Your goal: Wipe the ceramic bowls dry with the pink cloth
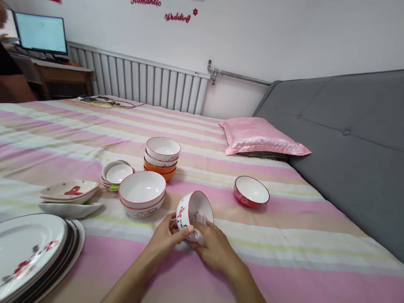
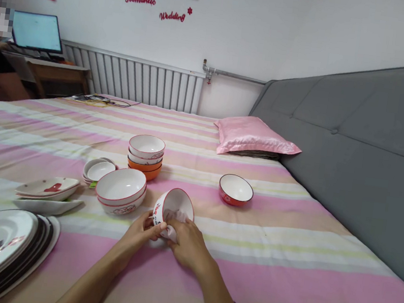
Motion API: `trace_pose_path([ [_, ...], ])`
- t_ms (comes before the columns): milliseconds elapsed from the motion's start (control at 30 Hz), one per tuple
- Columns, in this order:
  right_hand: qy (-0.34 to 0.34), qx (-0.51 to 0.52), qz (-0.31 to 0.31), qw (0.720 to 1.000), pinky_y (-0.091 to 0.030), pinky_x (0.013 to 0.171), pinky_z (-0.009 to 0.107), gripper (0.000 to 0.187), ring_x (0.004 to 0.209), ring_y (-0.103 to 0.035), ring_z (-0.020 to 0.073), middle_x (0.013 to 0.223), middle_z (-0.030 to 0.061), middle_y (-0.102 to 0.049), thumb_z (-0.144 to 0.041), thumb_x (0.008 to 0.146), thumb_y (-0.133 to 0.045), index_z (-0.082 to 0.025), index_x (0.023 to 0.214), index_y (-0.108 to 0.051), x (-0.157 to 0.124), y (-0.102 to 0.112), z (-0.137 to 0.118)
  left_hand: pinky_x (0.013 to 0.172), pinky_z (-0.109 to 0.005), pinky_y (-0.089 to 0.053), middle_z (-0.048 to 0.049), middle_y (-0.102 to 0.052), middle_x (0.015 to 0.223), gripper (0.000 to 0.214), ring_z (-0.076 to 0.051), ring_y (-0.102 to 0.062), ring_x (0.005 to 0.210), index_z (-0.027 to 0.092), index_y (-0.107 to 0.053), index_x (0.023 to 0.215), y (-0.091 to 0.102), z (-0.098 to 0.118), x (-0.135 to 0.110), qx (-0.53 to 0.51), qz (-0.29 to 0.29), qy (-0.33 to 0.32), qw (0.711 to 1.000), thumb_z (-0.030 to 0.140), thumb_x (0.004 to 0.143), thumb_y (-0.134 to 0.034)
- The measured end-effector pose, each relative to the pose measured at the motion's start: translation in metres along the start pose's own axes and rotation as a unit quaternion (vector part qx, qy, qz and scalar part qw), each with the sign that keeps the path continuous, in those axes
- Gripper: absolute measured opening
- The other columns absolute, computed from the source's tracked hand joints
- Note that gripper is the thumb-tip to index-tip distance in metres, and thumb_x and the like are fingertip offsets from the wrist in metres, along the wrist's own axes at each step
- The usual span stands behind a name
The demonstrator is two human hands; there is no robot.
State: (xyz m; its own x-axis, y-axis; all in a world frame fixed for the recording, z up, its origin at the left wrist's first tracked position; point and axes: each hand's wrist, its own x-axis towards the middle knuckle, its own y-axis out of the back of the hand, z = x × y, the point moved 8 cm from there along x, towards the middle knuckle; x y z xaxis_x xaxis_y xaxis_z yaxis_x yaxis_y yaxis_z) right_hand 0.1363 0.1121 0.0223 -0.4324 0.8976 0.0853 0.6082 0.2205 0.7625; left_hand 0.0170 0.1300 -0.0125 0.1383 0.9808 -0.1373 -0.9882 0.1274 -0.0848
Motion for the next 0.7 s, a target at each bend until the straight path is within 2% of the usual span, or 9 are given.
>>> trace_pose_path([
  [333,0.005,-0.001,0.003,1.000,-0.043,0.089,0.036,0.039,0.106,-0.057,0.0267,0.117,0.0035,-0.066,-0.015,0.079,-0.058,-0.026,0.116,-0.061,0.0004,0.0004,-0.0007,0.056,-0.026,-0.040,-0.0095,-0.066,0.084,0.074,-0.016,-0.058,0.067,0.009,-0.051,0.108,0.0006,-0.0008,0.0008,-0.006,0.002,-0.002,1.000,0.051,0.055,-0.081],
  [700,0.004,0.009,0.005,1.000,-0.041,0.092,0.038,0.042,0.109,-0.056,0.0274,0.119,0.0028,-0.066,-0.017,0.081,-0.058,-0.029,0.121,-0.060,0.0003,0.0010,-0.0020,0.058,-0.027,-0.040,-0.0105,-0.067,0.087,0.072,-0.017,-0.060,0.070,0.011,-0.051,0.109,0.0002,-0.0005,0.0004,-0.017,0.005,0.007,1.000,0.048,0.055,-0.081],
])
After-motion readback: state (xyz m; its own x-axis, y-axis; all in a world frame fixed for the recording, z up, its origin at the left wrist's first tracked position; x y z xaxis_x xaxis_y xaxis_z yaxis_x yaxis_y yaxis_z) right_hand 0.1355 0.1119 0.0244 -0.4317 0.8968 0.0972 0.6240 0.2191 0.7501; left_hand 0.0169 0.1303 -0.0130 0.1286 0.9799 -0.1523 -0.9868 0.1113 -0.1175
